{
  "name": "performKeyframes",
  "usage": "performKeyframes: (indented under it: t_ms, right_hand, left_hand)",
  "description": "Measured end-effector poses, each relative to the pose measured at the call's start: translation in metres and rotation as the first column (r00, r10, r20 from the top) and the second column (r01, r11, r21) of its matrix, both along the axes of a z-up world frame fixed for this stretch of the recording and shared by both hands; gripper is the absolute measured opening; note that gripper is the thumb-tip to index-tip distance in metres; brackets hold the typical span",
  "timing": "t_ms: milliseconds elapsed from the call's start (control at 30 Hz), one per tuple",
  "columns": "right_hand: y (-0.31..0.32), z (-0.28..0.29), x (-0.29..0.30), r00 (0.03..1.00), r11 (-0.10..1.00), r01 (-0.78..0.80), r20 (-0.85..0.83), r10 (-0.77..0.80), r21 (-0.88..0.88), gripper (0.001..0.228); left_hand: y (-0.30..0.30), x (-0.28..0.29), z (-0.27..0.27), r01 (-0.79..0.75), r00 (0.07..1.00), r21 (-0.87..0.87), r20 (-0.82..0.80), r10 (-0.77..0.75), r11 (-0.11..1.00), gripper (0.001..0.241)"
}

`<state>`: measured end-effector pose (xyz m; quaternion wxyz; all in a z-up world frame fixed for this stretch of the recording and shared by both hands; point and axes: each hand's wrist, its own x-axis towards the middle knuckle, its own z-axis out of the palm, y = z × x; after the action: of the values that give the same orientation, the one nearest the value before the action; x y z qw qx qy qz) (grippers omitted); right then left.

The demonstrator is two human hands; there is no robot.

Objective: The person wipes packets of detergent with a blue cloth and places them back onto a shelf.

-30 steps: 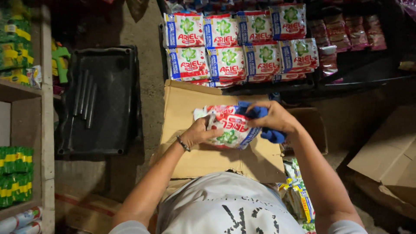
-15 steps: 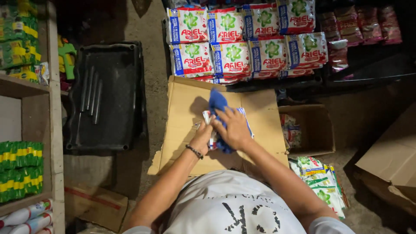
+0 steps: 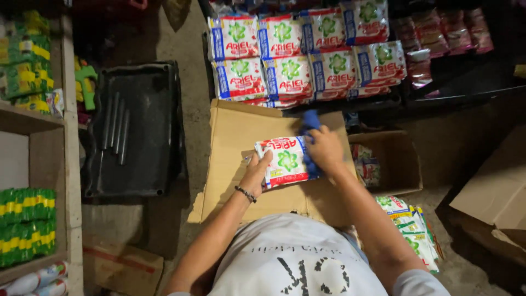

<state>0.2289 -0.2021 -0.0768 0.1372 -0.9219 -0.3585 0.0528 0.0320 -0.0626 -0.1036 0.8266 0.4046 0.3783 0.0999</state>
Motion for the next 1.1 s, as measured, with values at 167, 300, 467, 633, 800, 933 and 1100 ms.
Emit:
performKeyframes:
  t_ms: [167,300,467,633,800,933,1100]
  right_hand:
    - [-0.012,0.049,0.018,0.997,0.993,0.019,0.068,-0.027,0.116,0.039]
    - [0.035,0.107,-0.030,0.994,0.976,-0.017,-0.102,0.040,0.216,0.045]
    - [0.060,0.047,-0.060,0.983,0.982,-0.180,0.006,0.181,-0.052,0.052]
    - [0.026,0.048,-0.068,0.966,0.965,-0.259,-0.008,0.259,-0.039,0.048]
    - [-0.008,0.058,-0.089,0.957,0.957,-0.291,-0.022,0.291,-0.015,0.045]
    - [-0.044,0.040,-0.095,0.926,0.927,-0.374,0.056,0.373,0.012,0.040]
    - [-0.073,0.060,-0.078,0.841,0.818,-0.538,0.072,0.536,0.203,0.030]
  left_hand:
    - [0.002,-0.002,-0.020,-0.021,1.000,-0.113,0.020,0.024,0.993,0.071]
    - [-0.002,0.001,-0.001,-0.024,0.999,-0.151,0.037,0.030,0.988,0.068]
    - [-0.001,0.000,-0.009,-0.048,0.998,-0.085,0.030,0.051,0.995,0.064]
    - [0.000,-0.003,-0.020,-0.027,0.999,-0.009,-0.028,0.027,1.000,0.063]
    - [-0.006,0.001,0.002,-0.056,0.997,0.021,-0.044,0.057,0.998,0.060]
    - [-0.009,0.003,0.022,-0.084,0.996,0.025,-0.016,0.084,0.996,0.062]
    - [-0.004,-0.002,0.009,-0.013,1.000,0.023,0.016,0.013,1.000,0.065]
